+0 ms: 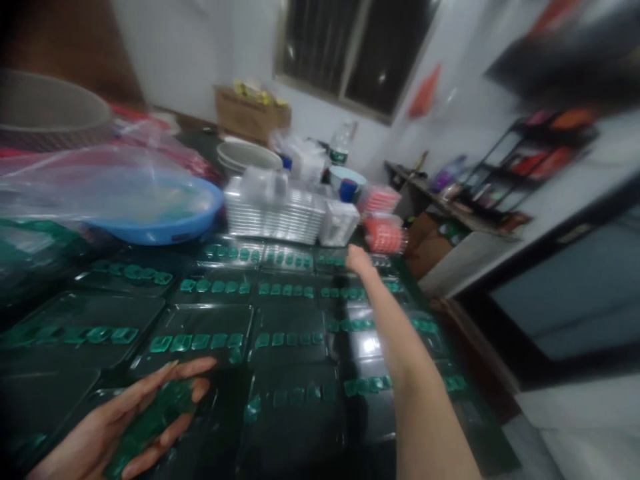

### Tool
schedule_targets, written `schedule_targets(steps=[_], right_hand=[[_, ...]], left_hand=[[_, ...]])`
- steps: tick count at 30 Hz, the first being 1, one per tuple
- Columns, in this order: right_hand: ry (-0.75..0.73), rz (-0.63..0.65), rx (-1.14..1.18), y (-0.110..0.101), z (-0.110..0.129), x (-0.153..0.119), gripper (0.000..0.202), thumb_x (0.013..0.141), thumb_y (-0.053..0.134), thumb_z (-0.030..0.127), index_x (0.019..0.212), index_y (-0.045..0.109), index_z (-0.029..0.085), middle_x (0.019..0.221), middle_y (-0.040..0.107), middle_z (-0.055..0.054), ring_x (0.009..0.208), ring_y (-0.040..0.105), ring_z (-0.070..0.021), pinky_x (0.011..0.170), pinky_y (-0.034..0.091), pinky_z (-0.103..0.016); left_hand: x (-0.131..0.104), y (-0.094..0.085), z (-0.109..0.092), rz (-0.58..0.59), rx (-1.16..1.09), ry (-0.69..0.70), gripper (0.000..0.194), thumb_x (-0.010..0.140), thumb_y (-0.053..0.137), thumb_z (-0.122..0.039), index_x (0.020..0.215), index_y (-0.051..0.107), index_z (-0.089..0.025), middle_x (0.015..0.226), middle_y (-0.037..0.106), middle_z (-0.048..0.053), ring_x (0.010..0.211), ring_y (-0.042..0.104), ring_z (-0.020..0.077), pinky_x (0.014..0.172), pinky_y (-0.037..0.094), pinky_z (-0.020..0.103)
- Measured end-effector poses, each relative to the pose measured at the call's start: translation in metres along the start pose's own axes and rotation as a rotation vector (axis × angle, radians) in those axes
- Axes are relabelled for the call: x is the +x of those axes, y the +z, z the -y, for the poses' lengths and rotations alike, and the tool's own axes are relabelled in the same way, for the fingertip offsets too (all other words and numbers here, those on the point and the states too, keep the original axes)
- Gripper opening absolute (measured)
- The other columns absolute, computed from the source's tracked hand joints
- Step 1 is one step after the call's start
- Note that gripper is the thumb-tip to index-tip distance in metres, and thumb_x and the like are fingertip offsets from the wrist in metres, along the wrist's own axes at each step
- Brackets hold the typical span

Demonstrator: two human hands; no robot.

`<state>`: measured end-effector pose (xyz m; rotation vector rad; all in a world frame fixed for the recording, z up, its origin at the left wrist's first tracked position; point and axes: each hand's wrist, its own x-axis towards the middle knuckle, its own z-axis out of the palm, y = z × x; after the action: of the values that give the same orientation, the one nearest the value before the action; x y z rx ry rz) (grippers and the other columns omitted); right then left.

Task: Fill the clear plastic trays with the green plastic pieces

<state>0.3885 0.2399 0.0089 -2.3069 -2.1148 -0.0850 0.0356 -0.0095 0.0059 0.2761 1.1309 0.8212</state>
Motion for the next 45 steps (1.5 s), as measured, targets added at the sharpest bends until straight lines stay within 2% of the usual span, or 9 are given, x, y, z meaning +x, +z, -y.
schedule_targets(steps=[5, 9, 12, 16, 27, 31, 36, 41, 45], right_hand=[[-0.054, -0.176, 0.24, -0.024, 0.001, -0.049, 0.036, 0.087, 0.039, 0.017, 0.119, 0.049, 0.006, 0.092, 0.065, -0.011, 0.085, 0.061, -0.0177, 0.075, 0.046, -0.028], [-0.294, -0.16, 0.479, -0.024, 0.059, -0.134, 0.03, 0.086, 0.042, 0.027, 0.108, 0.058, 0.014, 0.083, 0.065, -0.006, 0.074, 0.06, -0.0147, 0.067, 0.046, -0.025], [-0.639, -0.105, 0.78, -0.029, 0.107, -0.203, 0.023, 0.082, 0.052, 0.03, 0.1, 0.061, 0.021, 0.087, 0.062, -0.004, 0.076, 0.057, -0.014, 0.068, 0.045, -0.026], [-0.858, 0.045, 0.795, -0.036, 0.144, -0.254, 0.03, 0.078, 0.06, 0.026, 0.108, 0.058, 0.026, 0.091, 0.059, -0.003, 0.084, 0.053, -0.0161, 0.074, 0.043, -0.029], [-0.897, 0.231, 0.713, -0.036, 0.158, -0.26, 0.017, 0.078, 0.058, 0.018, 0.094, 0.061, 0.022, 0.08, 0.057, -0.001, 0.079, 0.051, -0.0138, 0.071, 0.04, -0.026], [-0.699, 0.343, 0.9, -0.032, 0.157, -0.261, 0.013, 0.079, 0.058, 0.026, 0.09, 0.062, 0.021, 0.068, 0.056, 0.002, 0.064, 0.051, -0.011, 0.062, 0.04, -0.024], [-0.432, 0.363, 1.138, -0.017, 0.155, -0.26, 0.015, 0.077, 0.059, 0.031, 0.081, 0.063, 0.018, 0.066, 0.059, 0.002, 0.061, 0.052, -0.0104, 0.058, 0.039, -0.022], [-0.35, 0.468, 1.266, -0.011, 0.157, -0.261, 0.019, 0.074, 0.061, 0.035, 0.078, 0.064, 0.017, 0.064, 0.057, 0.002, 0.058, 0.049, -0.0087, 0.053, 0.037, -0.021], [-0.297, 0.54, 1.328, -0.011, 0.157, -0.262, 0.022, 0.075, 0.059, 0.036, 0.074, 0.064, 0.016, 0.058, 0.054, 0.003, 0.054, 0.047, -0.0078, 0.05, 0.036, -0.02]], left_hand=[[-0.005, 0.011, -0.001, 0.078, 0.016, 0.035, 0.05, 0.071, 0.059, -0.047, 0.114, 0.055, -0.021, 0.083, 0.061, 0.006, 0.054, 0.052, 0.0132, 0.033, 0.027, 0.016], [-0.003, 0.017, 0.009, 0.222, 0.021, 0.096, 0.048, 0.077, 0.051, -0.051, 0.112, 0.055, -0.019, 0.08, 0.06, 0.006, 0.05, 0.049, 0.0108, 0.035, 0.024, 0.017], [-0.001, 0.017, 0.015, 0.302, 0.003, 0.112, 0.049, 0.079, 0.046, -0.053, 0.112, 0.053, -0.018, 0.079, 0.059, 0.007, 0.051, 0.05, 0.0122, 0.035, 0.022, 0.017], [-0.005, 0.012, 0.02, 0.33, -0.029, 0.104, 0.051, 0.078, 0.043, -0.059, 0.109, 0.053, -0.02, 0.073, 0.056, 0.004, 0.049, 0.05, 0.0112, 0.034, 0.022, 0.017], [-0.017, 0.002, 0.031, 0.334, 0.086, 0.083, 0.053, 0.075, 0.039, -0.065, 0.087, 0.054, -0.015, 0.06, 0.053, 0.002, 0.046, 0.053, 0.0126, 0.03, 0.025, 0.016], [-0.02, 0.001, 0.029, 0.397, 0.105, 0.098, 0.052, 0.077, 0.038, -0.063, 0.093, 0.054, -0.016, 0.069, 0.058, 0.005, 0.045, 0.052, 0.0109, 0.03, 0.023, 0.016], [-0.019, 0.0, 0.031, 0.283, 0.211, 0.303, 0.035, 0.075, 0.055, -0.049, 0.08, 0.054, -0.015, 0.074, 0.058, 0.004, 0.043, 0.046, 0.0062, 0.03, 0.022, 0.015], [-0.011, -0.002, 0.038, 0.185, 0.312, 0.491, 0.027, 0.071, 0.064, -0.038, 0.078, 0.05, -0.016, 0.048, 0.044, -0.007, 0.035, 0.033, 0.0038, 0.032, 0.021, 0.016], [-0.014, 0.0, 0.035, 0.137, 0.418, 0.541, 0.025, 0.069, 0.066, -0.035, 0.077, 0.051, -0.016, 0.046, 0.043, -0.008, 0.035, 0.033, 0.0032, 0.033, 0.022, 0.015]])
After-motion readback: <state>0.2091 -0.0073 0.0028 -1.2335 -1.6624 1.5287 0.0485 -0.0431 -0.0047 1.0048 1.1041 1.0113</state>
